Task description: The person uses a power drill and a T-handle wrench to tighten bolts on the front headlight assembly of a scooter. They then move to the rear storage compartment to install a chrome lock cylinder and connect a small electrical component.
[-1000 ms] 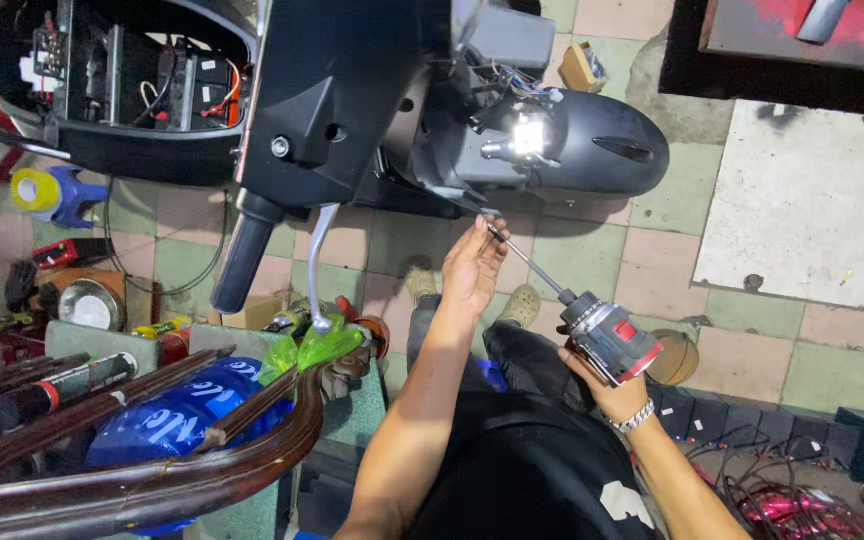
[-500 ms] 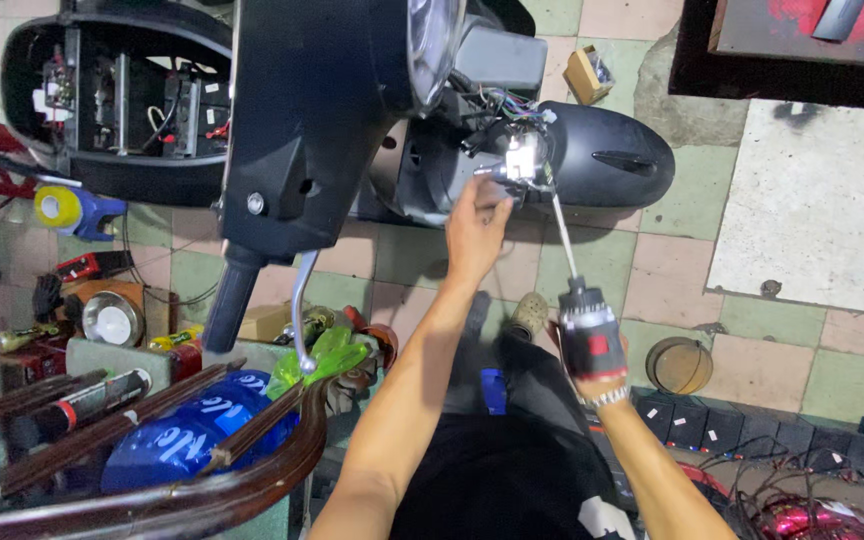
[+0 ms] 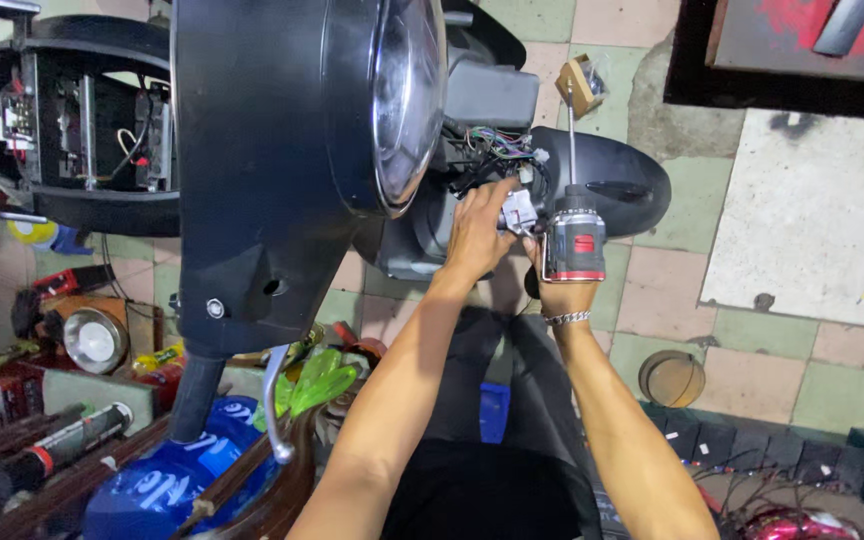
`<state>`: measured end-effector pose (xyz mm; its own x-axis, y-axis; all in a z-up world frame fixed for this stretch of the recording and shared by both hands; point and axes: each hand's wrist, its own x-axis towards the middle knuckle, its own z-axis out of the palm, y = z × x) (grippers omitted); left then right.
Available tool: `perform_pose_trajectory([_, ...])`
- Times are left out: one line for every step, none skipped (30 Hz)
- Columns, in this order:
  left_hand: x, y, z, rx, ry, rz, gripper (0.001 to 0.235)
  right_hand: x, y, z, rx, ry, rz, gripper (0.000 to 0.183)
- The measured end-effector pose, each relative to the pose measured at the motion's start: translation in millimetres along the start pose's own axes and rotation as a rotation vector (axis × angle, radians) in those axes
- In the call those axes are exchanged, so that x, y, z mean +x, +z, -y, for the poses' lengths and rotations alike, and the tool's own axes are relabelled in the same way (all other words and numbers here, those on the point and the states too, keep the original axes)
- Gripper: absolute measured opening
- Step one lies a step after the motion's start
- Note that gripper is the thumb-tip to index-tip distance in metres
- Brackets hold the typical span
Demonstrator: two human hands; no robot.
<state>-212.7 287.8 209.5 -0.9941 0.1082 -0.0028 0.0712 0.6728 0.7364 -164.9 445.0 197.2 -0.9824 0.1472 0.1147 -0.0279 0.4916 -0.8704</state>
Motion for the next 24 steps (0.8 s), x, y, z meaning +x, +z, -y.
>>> perform_pose_trajectory([3, -1, -1, -0.022, -0.018, -0.013, 0.078, 3, -1, 1, 0.02, -0.008, -0.015, 0.023])
perform_pose_trajectory([2, -2, -2, -0.046, -0.039, -0.016, 0.075, 4, -3, 3, 0.057, 0.035, -0.011, 0.022])
perform_pose_trajectory([1, -2, -4, -0.07, -0.059, -0.02, 0.073, 5, -7, 4, 0.093, 0.078, -0.007, 0.02])
perform_pose_trajectory([2, 1, -8, -0.131, -0.064, -0.044, 0.071, 9, -9, 4, 0.13, 0.114, -0.01, 0.019])
perform_pose_trajectory([1, 3, -12, -0.191, -0.069, -0.069, 0.07, 8, -11, 4, 0.185, 0.127, -0.013, 0.018])
perform_pose_trajectory([3, 5, -17, -0.253, -0.073, -0.095, 0.068, 7, -12, 5, 0.239, 0.139, -0.016, 0.016])
perform_pose_trajectory([5, 5, -19, -0.358, -0.161, -0.06, 0.066, 8, -13, 4, 0.292, 0.15, -0.019, 0.015])
perform_pose_trajectory([5, 6, -18, -0.465, -0.252, -0.022, 0.065, 8, -13, 1, 0.355, 0.197, -0.019, 0.016])
perform_pose_trajectory([4, 10, -17, -0.571, -0.342, 0.017, 0.063, 8, -11, -2, 0.418, 0.245, -0.019, 0.018])
perform_pose_trajectory([5, 14, -16, -0.653, -0.324, 0.022, 0.064, 10, -10, -6, 0.482, 0.29, -0.021, 0.019])
perform_pose_trajectory([5, 18, -13, -0.735, -0.305, 0.028, 0.066, 12, -10, -9, 0.517, 0.281, -0.025, 0.021])
perform_pose_trajectory([5, 23, -9, -0.814, -0.287, 0.034, 0.067, 12, -9, -12, 0.554, 0.273, -0.029, 0.023])
perform_pose_trajectory([6, 29, -5, -0.88, -0.266, 0.029, 0.07, 14, -9, -14, 0.591, 0.265, -0.033, 0.025])
perform_pose_trajectory([5, 36, -2, -0.947, -0.248, 0.025, 0.073, 14, -10, -16, 0.639, 0.306, -0.037, 0.025])
perform_pose_trajectory([4, 42, 0, -1.013, -0.231, 0.022, 0.076, 15, -11, -16, 0.686, 0.348, -0.042, 0.025])
perform_pose_trajectory([4, 47, 3, -1.021, -0.218, 0.002, 0.075, 18, -11, -17, 0.734, 0.385, -0.049, 0.025])
perform_pose_trajectory([5, 52, 4, -1.028, -0.206, -0.019, 0.074, 22, -11, -17, 0.756, 0.369, -0.071, 0.025])
perform_pose_trajectory([5, 57, 4, -1.037, -0.198, -0.036, 0.074, 24, -12, -16, 0.775, 0.359, -0.094, 0.025])
perform_pose_trajectory([5, 62, 2, -1.045, -0.203, -0.06, 0.073, 26, -13, -16, 0.794, 0.347, -0.118, 0.026])
perform_pose_trajectory([7, 68, 1, -1.055, -0.207, -0.085, 0.073, 28, -15, -16, 0.783, 0.375, -0.126, 0.025])
perform_pose_trajectory([10, 73, -1, -1.064, -0.21, -0.109, 0.072, 30, -16, -16, 0.772, 0.403, -0.133, 0.025])
perform_pose_trajectory([15, 78, -3, -1.099, -0.204, -0.115, 0.072, 34, -18, -16, 0.762, 0.429, -0.141, 0.024])
perform_pose_trajectory([21, 82, -4, -1.134, -0.197, -0.122, 0.072, 37, -20, -16, 0.759, 0.45, -0.134, 0.024])
perform_pose_trajectory([25, 86, -4, -1.169, -0.194, -0.127, 0.072, 38, -24, -16, 0.755, 0.474, -0.128, 0.023])
